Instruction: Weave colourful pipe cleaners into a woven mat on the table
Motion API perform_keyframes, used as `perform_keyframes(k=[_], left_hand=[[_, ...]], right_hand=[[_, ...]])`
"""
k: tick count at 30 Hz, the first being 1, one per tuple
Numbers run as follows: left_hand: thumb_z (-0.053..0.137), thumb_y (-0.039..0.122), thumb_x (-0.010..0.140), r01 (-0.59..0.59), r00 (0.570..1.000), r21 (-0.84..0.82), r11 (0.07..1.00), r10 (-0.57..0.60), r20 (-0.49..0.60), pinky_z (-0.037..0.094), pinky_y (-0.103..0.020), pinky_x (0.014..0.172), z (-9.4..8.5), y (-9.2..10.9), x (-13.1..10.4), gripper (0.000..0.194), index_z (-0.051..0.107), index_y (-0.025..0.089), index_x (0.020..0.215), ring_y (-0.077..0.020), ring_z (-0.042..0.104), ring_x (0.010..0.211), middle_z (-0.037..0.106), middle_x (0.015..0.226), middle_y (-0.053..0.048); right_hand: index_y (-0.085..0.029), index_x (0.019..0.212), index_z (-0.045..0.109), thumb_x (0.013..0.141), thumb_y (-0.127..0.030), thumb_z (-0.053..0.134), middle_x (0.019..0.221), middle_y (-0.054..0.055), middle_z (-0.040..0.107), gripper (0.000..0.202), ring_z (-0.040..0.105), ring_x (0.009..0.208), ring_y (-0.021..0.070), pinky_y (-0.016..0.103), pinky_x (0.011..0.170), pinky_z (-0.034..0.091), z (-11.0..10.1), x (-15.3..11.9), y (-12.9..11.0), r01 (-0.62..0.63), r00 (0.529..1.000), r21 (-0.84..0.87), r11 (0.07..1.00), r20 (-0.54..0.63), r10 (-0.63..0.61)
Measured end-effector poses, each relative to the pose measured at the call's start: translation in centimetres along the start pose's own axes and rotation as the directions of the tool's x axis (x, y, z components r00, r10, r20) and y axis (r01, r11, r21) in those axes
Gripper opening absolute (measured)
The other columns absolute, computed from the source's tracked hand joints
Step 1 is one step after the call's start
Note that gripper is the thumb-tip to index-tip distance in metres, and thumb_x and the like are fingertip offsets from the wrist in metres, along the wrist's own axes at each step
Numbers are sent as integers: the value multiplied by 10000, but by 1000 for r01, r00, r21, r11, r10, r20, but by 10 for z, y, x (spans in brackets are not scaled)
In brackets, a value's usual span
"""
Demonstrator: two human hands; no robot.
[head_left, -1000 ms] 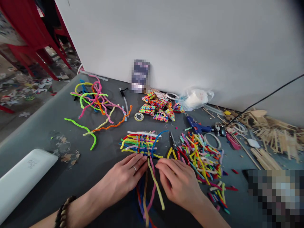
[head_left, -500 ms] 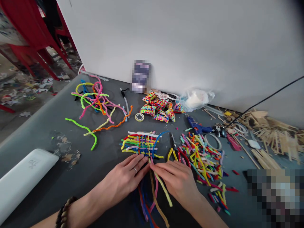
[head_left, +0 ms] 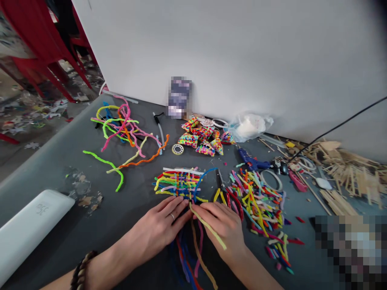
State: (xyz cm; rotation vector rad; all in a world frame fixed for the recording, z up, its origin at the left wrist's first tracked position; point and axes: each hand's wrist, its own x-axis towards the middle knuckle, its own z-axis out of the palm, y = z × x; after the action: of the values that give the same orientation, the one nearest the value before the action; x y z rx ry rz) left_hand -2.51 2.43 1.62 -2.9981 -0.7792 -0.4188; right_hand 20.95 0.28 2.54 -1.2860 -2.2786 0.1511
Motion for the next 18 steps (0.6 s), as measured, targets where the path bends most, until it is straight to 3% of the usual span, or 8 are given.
perform_keyframes(k=[5,12,14,18], left_hand=[[478,182,1025,6,1000,26,1000,-5,-6,427,-410,1134,2,1,0,456,493,88,1471,-287,536,1366,567,1480,-146],[492,217,1019,17,1000,95,995,-16,-12,358,-408,1160,10,6,-1,457,502,83,1455,-284,514,1378,550,1492,-158],[491,230,1020,15,1000,110,994,-14,-10,337,-412,1171,11,7,-1,432,530,88,1426,-287,518,1372,547,1492,-160],[487,268,1029,14,1000,120,993,-11,-20,322,-410,1173,12,7,-1,439,521,123,1442,-285,547,1343,598,1434,-152]], right_hand=[[-228,1119,736,1034,-177,530,994,35,739,229,679,877,184,314,826,484,8,-4,0,-52,998,-43,998,-27,51],[-247,997,742,1004,-220,587,923,4,717,157,673,836,160,274,780,493,7,11,-2,-236,969,101,966,93,227],[-251,1062,742,1002,-227,600,940,8,720,156,670,846,161,279,797,487,5,15,-1,-187,981,73,980,58,183],[-265,1202,722,1008,-121,540,971,8,733,301,655,831,156,288,778,465,-3,20,5,49,996,7,999,80,-49]])
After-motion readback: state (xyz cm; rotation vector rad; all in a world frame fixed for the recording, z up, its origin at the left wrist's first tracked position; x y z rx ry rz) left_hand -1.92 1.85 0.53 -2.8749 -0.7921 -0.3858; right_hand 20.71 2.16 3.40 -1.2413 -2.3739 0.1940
